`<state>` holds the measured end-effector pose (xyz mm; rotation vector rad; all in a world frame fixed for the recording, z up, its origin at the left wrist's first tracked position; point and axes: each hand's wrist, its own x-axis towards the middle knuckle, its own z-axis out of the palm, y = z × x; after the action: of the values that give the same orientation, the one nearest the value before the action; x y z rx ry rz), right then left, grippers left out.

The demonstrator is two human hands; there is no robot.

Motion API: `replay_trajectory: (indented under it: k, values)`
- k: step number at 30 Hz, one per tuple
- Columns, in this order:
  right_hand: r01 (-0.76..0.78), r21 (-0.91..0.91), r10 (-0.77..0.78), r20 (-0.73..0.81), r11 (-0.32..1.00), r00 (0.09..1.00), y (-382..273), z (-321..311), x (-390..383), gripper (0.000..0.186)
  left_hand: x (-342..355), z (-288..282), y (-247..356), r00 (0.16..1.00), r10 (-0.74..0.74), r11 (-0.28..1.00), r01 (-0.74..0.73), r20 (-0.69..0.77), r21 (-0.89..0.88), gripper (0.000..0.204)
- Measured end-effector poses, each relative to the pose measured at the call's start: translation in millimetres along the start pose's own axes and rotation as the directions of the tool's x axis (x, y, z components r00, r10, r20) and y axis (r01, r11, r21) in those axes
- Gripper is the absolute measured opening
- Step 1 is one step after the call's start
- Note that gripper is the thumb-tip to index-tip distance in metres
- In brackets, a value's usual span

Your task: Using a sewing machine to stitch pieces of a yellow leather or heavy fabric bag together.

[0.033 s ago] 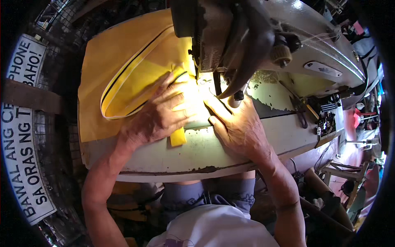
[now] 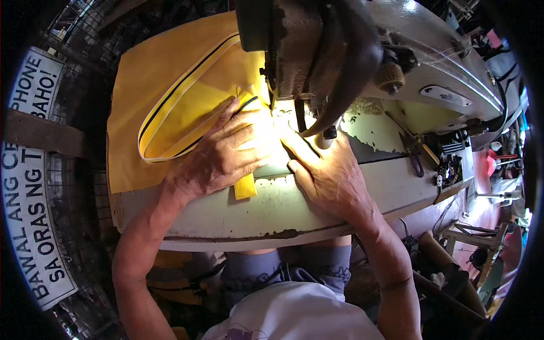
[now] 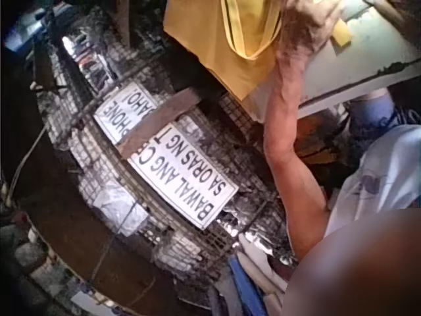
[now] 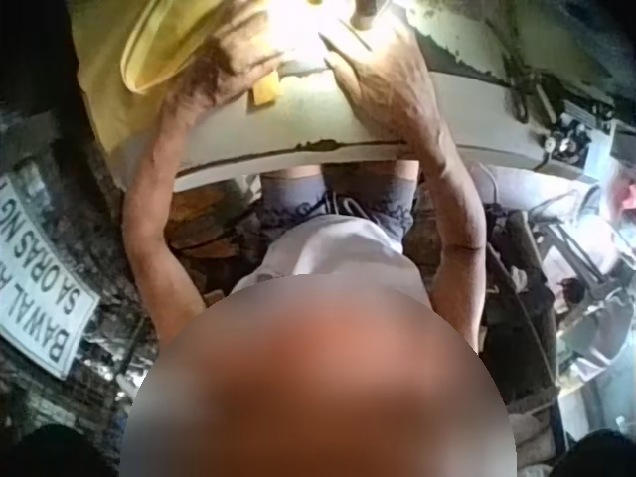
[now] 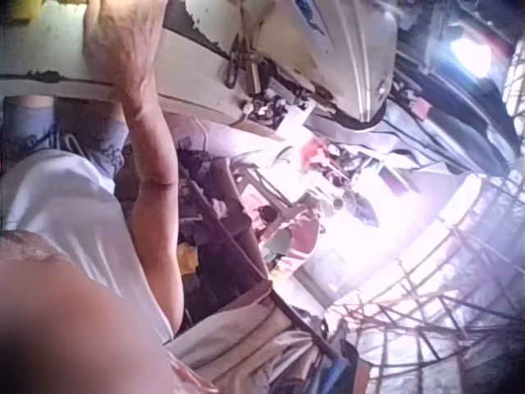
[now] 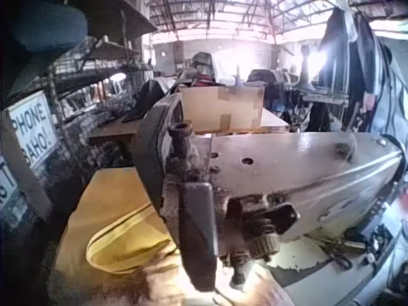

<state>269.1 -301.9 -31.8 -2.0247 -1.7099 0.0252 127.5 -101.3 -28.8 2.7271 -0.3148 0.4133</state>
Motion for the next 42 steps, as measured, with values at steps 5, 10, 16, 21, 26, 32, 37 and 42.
replay_trajectory:
  k: [5,10,16,21,26,32,37,42]
  values:
    - [0.001,-0.006,-0.001,-0.016,1.000,1.000,0,-2,0,0.042,2,1,-6,1.000,0.010,1.000,-0.010,-0.023,-0.003,0.022]
    - [-0.010,-0.031,0.011,0.030,0.999,0.999,0,-1,-2,0.040,3,1,-4,0.998,0.042,0.998,-0.044,-0.048,-0.042,0.019]
    - [-0.006,-0.049,0.007,0.024,0.999,1.000,0,0,-1,0.040,8,0,-14,0.995,0.055,0.998,-0.055,-0.079,0.006,0.027]
    - [-0.028,-0.015,0.029,0.026,0.999,0.999,-1,-2,1,0.038,12,-2,-36,0.995,0.046,0.998,-0.049,-0.092,-0.030,0.029]
    - [-0.052,0.042,0.049,0.057,0.998,0.997,5,-3,-17,0.038,11,-1,-44,0.998,-0.005,0.999,0.002,-0.069,-0.045,0.026]
    - [-0.261,-0.005,0.242,-0.366,0.965,0.899,28,-53,-83,0.026,15,-3,-51,0.999,0.039,0.998,-0.040,-0.029,-0.045,0.020]
    - [-0.501,-0.173,0.310,-0.605,0.848,0.734,67,-103,-141,0.027,21,-1,-63,0.994,0.045,0.999,-0.046,-0.098,-0.009,0.021]
    - [-0.596,-0.352,0.201,-0.718,0.721,0.667,127,-160,-165,0.026,24,-7,-65,0.998,0.030,0.998,-0.027,-0.047,0.056,0.020]
